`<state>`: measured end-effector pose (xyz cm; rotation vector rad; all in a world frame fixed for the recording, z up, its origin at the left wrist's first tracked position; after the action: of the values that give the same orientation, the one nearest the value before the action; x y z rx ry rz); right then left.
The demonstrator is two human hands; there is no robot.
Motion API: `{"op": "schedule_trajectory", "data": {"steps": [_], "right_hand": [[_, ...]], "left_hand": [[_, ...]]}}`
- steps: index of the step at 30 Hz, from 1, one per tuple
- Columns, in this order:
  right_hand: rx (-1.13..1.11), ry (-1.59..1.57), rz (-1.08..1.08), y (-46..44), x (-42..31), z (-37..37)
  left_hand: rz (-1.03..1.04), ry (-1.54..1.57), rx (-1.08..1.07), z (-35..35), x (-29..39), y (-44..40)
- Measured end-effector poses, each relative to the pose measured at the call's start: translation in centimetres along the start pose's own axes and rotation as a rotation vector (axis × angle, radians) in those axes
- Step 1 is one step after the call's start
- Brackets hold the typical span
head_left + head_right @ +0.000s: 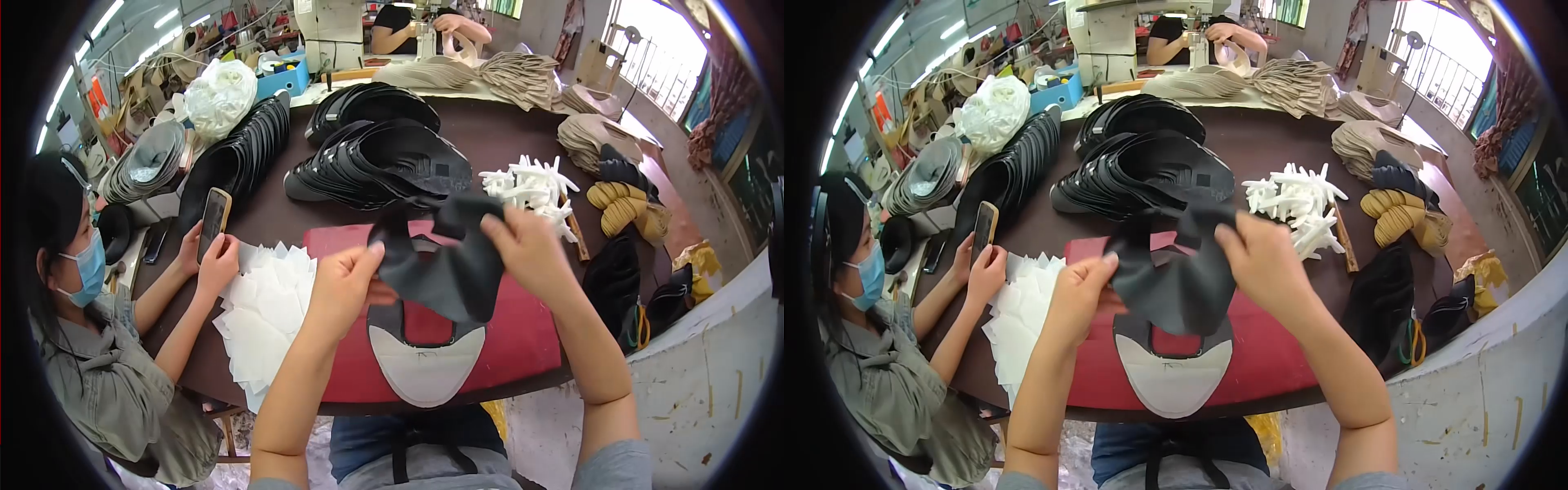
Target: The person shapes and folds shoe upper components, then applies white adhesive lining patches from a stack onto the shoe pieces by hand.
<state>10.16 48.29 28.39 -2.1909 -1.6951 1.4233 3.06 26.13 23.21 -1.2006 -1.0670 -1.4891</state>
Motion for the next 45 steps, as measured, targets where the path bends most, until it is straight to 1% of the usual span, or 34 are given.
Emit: {"op": "schedule_trajectory", "data": {"steps": [2, 4, 5, 7, 9, 10, 12, 13, 15, 16, 17, 18, 22, 27, 32, 38, 42, 45], "right_hand": [[-0.367, -0.142, 0.232, 1.4, 3.2, 1.3], [-0.465, -0.310, 0.397, 2.9, 3.3, 1.1], [-0.481, -0.315, 0.415, 3.2, 3.5, 1.2], [-0.300, -0.233, 0.053, 3.2, 2.8, 1.0], [-0.288, -0.209, 0.117, 2.6, 1.0, 0.7], [-0.297, -0.211, 0.118, 1.8, 0.2, 0.7], [-0.223, -0.287, 0.122, 0.7, -0.6, 0.5], [-0.255, -0.281, 0.184, 2.2, 0.1, 0.8], [-0.404, -0.386, 0.370, 3.6, 1.1, 1.1], [-0.506, -0.431, 0.536, 6.5, 2.3, 1.5], [-0.564, -0.486, 0.617, 7.0, 2.7, 1.8], [-0.566, -0.483, 0.628, 7.3, 2.6, 1.8], [-0.377, -0.482, 0.635, 11.3, 3.1, 1.9], [-0.357, -0.439, 0.585, 11.9, 3.8, 1.8], [-0.351, -0.462, 0.614, 12.3, 4.2, 2.2], [-0.357, -0.417, 0.607, 12.4, 4.5, 2.4], [-0.380, -0.278, 0.558, 12.1, 3.9, 2.0], [-0.374, -0.257, 0.545, 12.2, 3.7, 2.1]], "left_hand": [[-0.195, -0.093, -0.085, -0.5, -2.1, 0.8], [-0.207, -0.135, -0.112, -0.6, -1.7, 0.9], [-0.227, -0.167, -0.139, -0.7, -1.6, 1.1], [-0.297, -0.232, -0.193, -1.1, -2.1, 1.9], [-0.303, -0.126, -0.134, -1.0, -1.9, 1.1], [-0.310, -0.126, -0.126, -0.9, -1.2, 0.7], [-0.163, 0.026, -0.050, -0.7, 1.1, 0.3], [-0.232, 0.011, -0.048, -1.0, 0.1, 1.2], [-0.222, -0.100, -0.064, -1.3, -0.2, 1.9], [-0.293, -0.167, -0.077, -1.8, -2.2, 3.4], [-0.269, -0.219, -0.093, -1.9, -2.5, 3.4], [-0.280, -0.220, -0.096, -2.0, -2.7, 3.4], [-0.154, -0.330, -0.157, -3.0, -5.0, 4.4], [-0.127, -0.398, -0.122, -3.0, -4.7, 5.1], [-0.140, -0.382, -0.062, -2.9, -4.8, 5.3], [-0.149, -0.428, -0.072, -2.7, -4.9, 5.1], [-0.069, -0.508, -0.092, -2.6, -4.7, 5.3], [-0.064, -0.526, -0.094, -2.6, -4.7, 5.4]]}}
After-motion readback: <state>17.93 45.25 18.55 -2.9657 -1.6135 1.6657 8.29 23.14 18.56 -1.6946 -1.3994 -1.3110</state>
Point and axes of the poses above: each hand's wrist, its own y-axis away from the middle knuckle, its own z-axis out of the palm, x = y × z, the point moved 3 cm from there along -y, towards the middle knuckle, and after that the axes turned 10 degrees about x, right-handed, at the moved point
